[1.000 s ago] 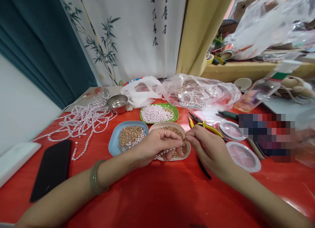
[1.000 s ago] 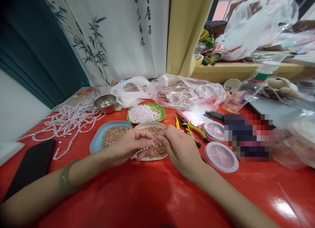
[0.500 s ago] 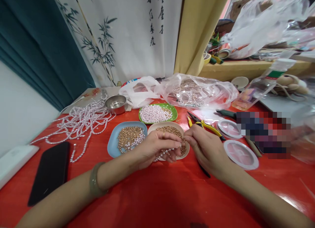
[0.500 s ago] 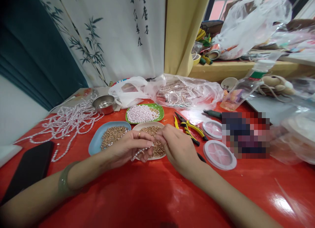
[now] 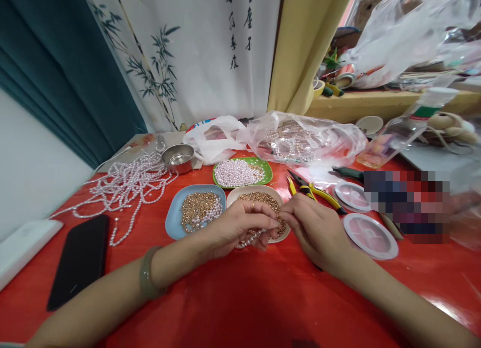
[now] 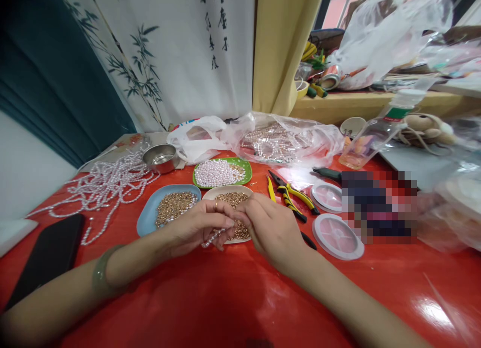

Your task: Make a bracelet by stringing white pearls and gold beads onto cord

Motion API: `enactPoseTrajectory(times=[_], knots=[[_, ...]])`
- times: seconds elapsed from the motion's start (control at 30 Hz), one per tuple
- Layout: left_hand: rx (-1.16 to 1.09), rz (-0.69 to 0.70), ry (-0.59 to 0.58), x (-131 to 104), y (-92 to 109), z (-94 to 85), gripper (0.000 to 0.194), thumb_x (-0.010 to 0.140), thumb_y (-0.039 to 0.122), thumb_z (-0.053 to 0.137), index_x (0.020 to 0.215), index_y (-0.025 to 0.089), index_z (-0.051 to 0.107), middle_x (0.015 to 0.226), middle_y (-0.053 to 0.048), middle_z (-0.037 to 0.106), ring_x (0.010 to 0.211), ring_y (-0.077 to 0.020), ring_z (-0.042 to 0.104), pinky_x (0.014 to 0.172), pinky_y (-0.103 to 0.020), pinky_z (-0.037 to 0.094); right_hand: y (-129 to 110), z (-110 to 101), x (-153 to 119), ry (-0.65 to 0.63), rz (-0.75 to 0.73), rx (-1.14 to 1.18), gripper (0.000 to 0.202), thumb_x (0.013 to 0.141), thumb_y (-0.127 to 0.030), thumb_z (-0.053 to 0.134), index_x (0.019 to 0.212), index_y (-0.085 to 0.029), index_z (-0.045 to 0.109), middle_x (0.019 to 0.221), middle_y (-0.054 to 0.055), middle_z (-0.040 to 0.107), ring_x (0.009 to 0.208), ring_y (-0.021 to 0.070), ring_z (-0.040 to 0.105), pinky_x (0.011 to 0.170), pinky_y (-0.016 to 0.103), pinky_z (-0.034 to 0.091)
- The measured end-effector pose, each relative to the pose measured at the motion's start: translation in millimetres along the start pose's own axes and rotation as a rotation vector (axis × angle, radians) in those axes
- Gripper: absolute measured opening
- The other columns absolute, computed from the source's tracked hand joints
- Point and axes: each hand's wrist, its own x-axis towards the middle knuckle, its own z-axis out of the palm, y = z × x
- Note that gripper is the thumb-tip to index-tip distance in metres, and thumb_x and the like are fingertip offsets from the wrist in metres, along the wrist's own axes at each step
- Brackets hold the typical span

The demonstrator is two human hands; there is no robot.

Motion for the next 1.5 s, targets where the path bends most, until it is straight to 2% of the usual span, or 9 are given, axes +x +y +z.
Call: enactPoseTrajectory(times=[0.13, 0.3, 0.5, 0.73, 1.0, 1.13, 1.23, 1.4, 1.5], knots=[[-0.026, -0.018, 0.046, -1, 1, 1.1, 0.01, 0.062, 0.019, 0.067, 0.069, 0.014, 0.062, 0.061, 0.0, 0.06, 0.046, -0.0068, 0.05, 0.045, -0.022, 0.043, 2, 0, 0, -0.008, 0.044, 0.027, 0.019, 0.089, -0.015, 0.036, 0.074, -0.018, 0.047, 0.065, 0.004, 0.054, 0.058, 0.0139, 0.05, 0.051, 0.024, 0.041], [-0.046, -0.016, 0.042, -1, 1, 1.0, 0.017, 0.061, 0.023, 0.071, 0.073, 0.013, 0.065, 0.065, -0.002, 0.062, 0.051, -0.0073, 0.051, 0.047, -0.022, 0.044, 6, 1, -1, -0.007, 0.132, 0.073, 0.018, 0.088, -0.015, 0.036, 0.074, -0.019, 0.047, 0.066, 0.003, 0.055, 0.059, 0.0135, 0.051, 0.053, 0.024, 0.042], [-0.083, -0.024, 0.123, -1, 2, 3.3, 0.011, 0.058, 0.016, 0.069, 0.066, 0.013, 0.063, 0.059, -0.001, 0.061, 0.046, -0.0057, 0.05, 0.046, -0.02, 0.041, 4, 3, -2, -0.008, 0.102, 0.064, 0.019, 0.088, -0.016, 0.036, 0.074, -0.018, 0.048, 0.066, 0.003, 0.055, 0.059, 0.0135, 0.051, 0.052, 0.024, 0.042], [-0.086, -0.049, 0.163, -1, 2, 5.3, 0.011, 0.057, 0.017, 0.068, 0.063, 0.012, 0.061, 0.056, 0.0, 0.058, 0.048, -0.0068, 0.05, 0.048, -0.021, 0.04, 2, 2, -2, -0.008, 0.082, 0.014, 0.021, 0.089, -0.017, 0.035, 0.072, -0.018, 0.048, 0.065, 0.003, 0.054, 0.058, 0.0137, 0.05, 0.05, 0.024, 0.041], [-0.026, -0.036, 0.12, 0, -1, 2.8, 0.01, 0.063, 0.02, 0.065, 0.064, 0.013, 0.058, 0.053, 0.002, 0.054, 0.045, -0.006, 0.047, 0.044, -0.02, 0.04, 5, 4, -3, 0.011, 0.001, -0.021, 0.022, 0.09, -0.018, 0.036, 0.074, -0.016, 0.052, 0.064, 0.005, 0.056, 0.057, 0.0137, 0.05, 0.05, 0.024, 0.041], [-0.05, -0.026, 0.084, -1, -1, 2.1, 0.013, 0.066, 0.022, 0.066, 0.071, 0.012, 0.061, 0.06, 0.0, 0.057, 0.047, -0.0061, 0.046, 0.042, -0.02, 0.042, 9, 4, -3, 0.01, 0.033, -0.041, 0.022, 0.089, -0.017, 0.036, 0.074, -0.016, 0.052, 0.065, 0.005, 0.057, 0.059, 0.0139, 0.051, 0.052, 0.025, 0.042], [-0.094, -0.029, 0.046, 0, 0, 0.4, 0.017, 0.07, 0.026, 0.064, 0.078, 0.012, 0.062, 0.068, -0.002, 0.059, 0.051, -0.0069, 0.048, 0.045, -0.02, 0.043, 12, 5, -4, 0.001, 0.083, -0.057, 0.021, 0.089, -0.017, 0.037, 0.075, -0.016, 0.052, 0.067, 0.006, 0.058, 0.06, 0.0143, 0.052, 0.053, 0.025, 0.043], [-0.029, -0.055, -0.057, 1, -2, -4.4, 0.021, 0.073, 0.025, 0.062, 0.086, 0.01, 0.065, 0.068, -0.004, 0.06, 0.057, -0.0089, 0.054, 0.053, -0.022, 0.046, 14, 5, -5, 0.0, 0.086, -0.028, 0.019, 0.088, -0.017, 0.039, 0.075, -0.016, 0.053, 0.066, 0.006, 0.059, 0.059, 0.0141, 0.054, 0.053, 0.025, 0.043], [-0.039, -0.049, -0.048, 2, -3, -5.1, 0.018, 0.073, 0.023, 0.062, 0.085, 0.01, 0.066, 0.069, -0.005, 0.062, 0.06, -0.0094, 0.056, 0.057, -0.023, 0.046, 14, 5, -5, 0.017, 0.082, -0.014, 0.017, 0.088, -0.016, 0.04, 0.077, -0.017, 0.053, 0.065, 0.004, 0.058, 0.058, 0.0132, 0.054, 0.053, 0.024, 0.043]])
